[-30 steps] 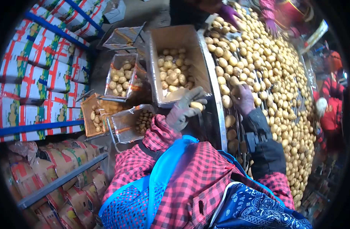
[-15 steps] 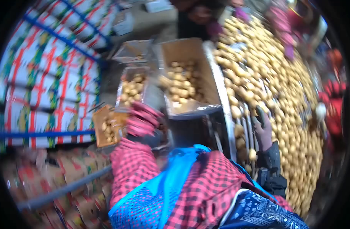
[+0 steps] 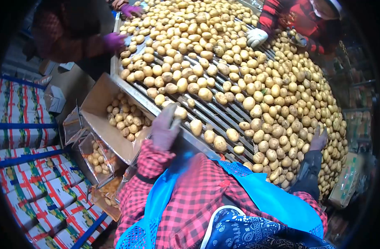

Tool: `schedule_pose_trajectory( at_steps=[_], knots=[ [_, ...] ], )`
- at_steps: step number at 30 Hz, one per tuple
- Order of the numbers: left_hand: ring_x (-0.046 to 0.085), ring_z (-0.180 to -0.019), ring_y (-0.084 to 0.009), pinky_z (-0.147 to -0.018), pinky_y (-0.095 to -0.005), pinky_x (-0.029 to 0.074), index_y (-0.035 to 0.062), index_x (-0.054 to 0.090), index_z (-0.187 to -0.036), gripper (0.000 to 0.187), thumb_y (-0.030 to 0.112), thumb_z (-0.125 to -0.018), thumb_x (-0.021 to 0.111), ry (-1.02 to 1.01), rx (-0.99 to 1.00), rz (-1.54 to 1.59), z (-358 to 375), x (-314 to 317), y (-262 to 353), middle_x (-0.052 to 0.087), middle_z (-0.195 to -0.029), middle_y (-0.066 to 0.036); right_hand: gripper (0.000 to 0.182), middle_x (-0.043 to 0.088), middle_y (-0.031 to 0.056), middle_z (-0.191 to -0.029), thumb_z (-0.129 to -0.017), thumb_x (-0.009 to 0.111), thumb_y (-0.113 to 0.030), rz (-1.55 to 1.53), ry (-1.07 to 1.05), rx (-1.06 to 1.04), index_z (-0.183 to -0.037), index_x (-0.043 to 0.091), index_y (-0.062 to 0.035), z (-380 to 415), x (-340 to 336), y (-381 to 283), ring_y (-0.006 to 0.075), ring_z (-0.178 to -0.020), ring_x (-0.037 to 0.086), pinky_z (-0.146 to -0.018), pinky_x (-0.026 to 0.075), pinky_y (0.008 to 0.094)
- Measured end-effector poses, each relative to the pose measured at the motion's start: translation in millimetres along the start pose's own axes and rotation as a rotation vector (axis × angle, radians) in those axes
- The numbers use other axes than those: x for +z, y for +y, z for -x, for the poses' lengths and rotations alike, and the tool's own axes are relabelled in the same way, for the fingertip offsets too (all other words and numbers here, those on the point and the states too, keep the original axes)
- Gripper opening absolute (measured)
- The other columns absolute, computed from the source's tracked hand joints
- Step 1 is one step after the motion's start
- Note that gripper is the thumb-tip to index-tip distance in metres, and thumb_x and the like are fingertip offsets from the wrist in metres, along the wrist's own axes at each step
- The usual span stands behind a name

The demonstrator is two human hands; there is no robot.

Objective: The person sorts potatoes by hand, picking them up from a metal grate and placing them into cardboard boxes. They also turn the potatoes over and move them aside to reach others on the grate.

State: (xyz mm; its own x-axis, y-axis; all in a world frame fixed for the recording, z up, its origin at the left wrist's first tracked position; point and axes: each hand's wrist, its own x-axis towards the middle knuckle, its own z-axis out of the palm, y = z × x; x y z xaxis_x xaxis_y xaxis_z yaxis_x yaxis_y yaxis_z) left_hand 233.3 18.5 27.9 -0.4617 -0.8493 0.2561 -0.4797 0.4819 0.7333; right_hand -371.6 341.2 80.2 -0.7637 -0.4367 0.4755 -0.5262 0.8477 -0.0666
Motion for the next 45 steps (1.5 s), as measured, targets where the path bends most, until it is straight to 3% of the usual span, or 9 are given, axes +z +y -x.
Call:
schedule_pose_trajectory(
  at_steps=[4,13,18,28,30,33,37,39,45],
  knots=[
    [0.053,-0.120,-0.0318,-0.102,-0.0431,0.041,0.0121,0.055,-0.134,0.057,0.027,-0.082,0.072,-0.058,0.015,-0.433,-49.7,51.5,-2.6,0.055,-0.133,-0.013,0.078,0.060,0.0259,-0.125,-0.085,0.063,-0.059,0.423,-0.209,-0.020,-0.132,0.055,0.0026,16.3,-28.2,-114.0,0.0411,-0.119,0.055,-0.101,0.044,0.0429],
    [0.062,-0.095,-0.0288,-0.098,-0.0515,0.037,0.0173,0.058,-0.123,0.044,0.036,-0.084,0.066,-0.156,0.043,-1.082,-127.9,107.6,-69.1,0.066,-0.094,-0.008,0.091,0.043,0.0272,-0.142,-0.079,0.067,-0.057,-0.197,-0.356,-0.256,-0.144,0.040,0.0007,111.6,25.4,-240.4,0.0375,-0.131,0.042,-0.113,0.026,0.0557],
    [0.063,-0.098,-0.0300,-0.097,-0.0465,0.040,0.0173,0.059,-0.127,0.062,0.036,-0.071,0.078,-0.195,-0.090,-0.613,-123.6,53.2,-46.3,0.066,-0.105,-0.011,0.087,0.029,0.0234,-0.153,-0.073,0.075,-0.046,-0.172,-0.478,-0.510,-0.144,0.044,-0.0085,158.2,-1.9,-296.3,0.0499,-0.139,0.025,-0.116,0.021,0.0553],
    [0.063,-0.110,-0.0262,-0.096,-0.0358,0.051,0.0043,0.060,-0.127,0.053,0.005,-0.076,0.073,0.702,-0.444,0.274,102.6,-63.8,-32.8,0.065,-0.115,-0.014,0.056,0.040,0.0217,-0.150,-0.097,0.058,-0.024,-0.509,-0.511,-0.682,-0.143,0.042,0.0033,132.5,30.7,-285.1,0.0334,-0.141,0.035,-0.118,0.025,0.0409],
    [0.063,-0.108,-0.0249,-0.095,-0.0356,0.051,0.0044,0.056,-0.133,0.056,0.017,-0.082,0.075,0.725,-0.420,-0.257,143.4,-68.1,-55.3,0.064,-0.120,-0.013,0.056,0.040,0.0207,-0.150,-0.098,0.057,-0.024,-0.633,-0.589,-0.592,-0.144,0.040,0.0030,132.6,34.1,-277.7,0.0323,-0.142,0.033,-0.118,0.025,0.0403],
    [0.063,-0.095,-0.0208,-0.084,-0.0381,0.053,0.0049,0.061,-0.113,0.026,0.012,-0.089,0.064,0.730,-0.849,0.641,325.4,-185.5,-83.1,0.063,-0.097,-0.010,0.056,0.040,0.0173,-0.151,-0.100,0.055,-0.024,-0.582,-0.606,-0.580,-0.146,0.038,0.0011,120.0,21.4,-274.2,0.0287,-0.142,0.034,-0.119,0.025,0.0382],
    [0.058,-0.111,-0.0276,-0.095,-0.0397,0.048,-0.0024,0.058,-0.120,0.039,0.005,-0.081,0.063,0.668,-1.346,-0.641,342.1,-226.1,-85.4,0.061,-0.116,-0.016,0.050,0.063,0.0189,-0.123,-0.086,0.070,-0.018,-0.756,-0.577,-0.661,-0.130,0.057,-0.0014,123.7,-8.1,-324.9,0.0320,-0.115,0.059,-0.100,0.046,0.0399],
    [0.055,-0.120,-0.0298,-0.100,-0.0400,0.046,-0.0050,0.056,-0.125,0.047,0.004,-0.080,0.064,0.711,-1.280,-0.877,308.9,-194.4,-78.0,0.058,-0.127,-0.019,0.050,0.065,0.0197,-0.112,-0.081,0.073,-0.023,-0.769,-0.614,-0.756,-0.125,0.059,-0.0027,123.5,-33.1,-367.6,0.0368,-0.101,0.064,-0.088,0.051,0.0424],
    [0.053,-0.120,-0.0253,-0.103,-0.0372,0.042,-0.0011,0.048,-0.136,0.048,0.013,-0.092,0.062,0.582,-0.425,0.009,104.9,-76.2,-33.8,0.057,-0.127,-0.015,0.057,0.063,0.0199,-0.115,-0.078,0.072,-0.023,-0.281,-0.698,-0.941,-0.130,0.055,-0.0068,140.4,35.2,-415.2,0.0365,-0.105,0.062,-0.087,0.052,0.0425]
  ],
)
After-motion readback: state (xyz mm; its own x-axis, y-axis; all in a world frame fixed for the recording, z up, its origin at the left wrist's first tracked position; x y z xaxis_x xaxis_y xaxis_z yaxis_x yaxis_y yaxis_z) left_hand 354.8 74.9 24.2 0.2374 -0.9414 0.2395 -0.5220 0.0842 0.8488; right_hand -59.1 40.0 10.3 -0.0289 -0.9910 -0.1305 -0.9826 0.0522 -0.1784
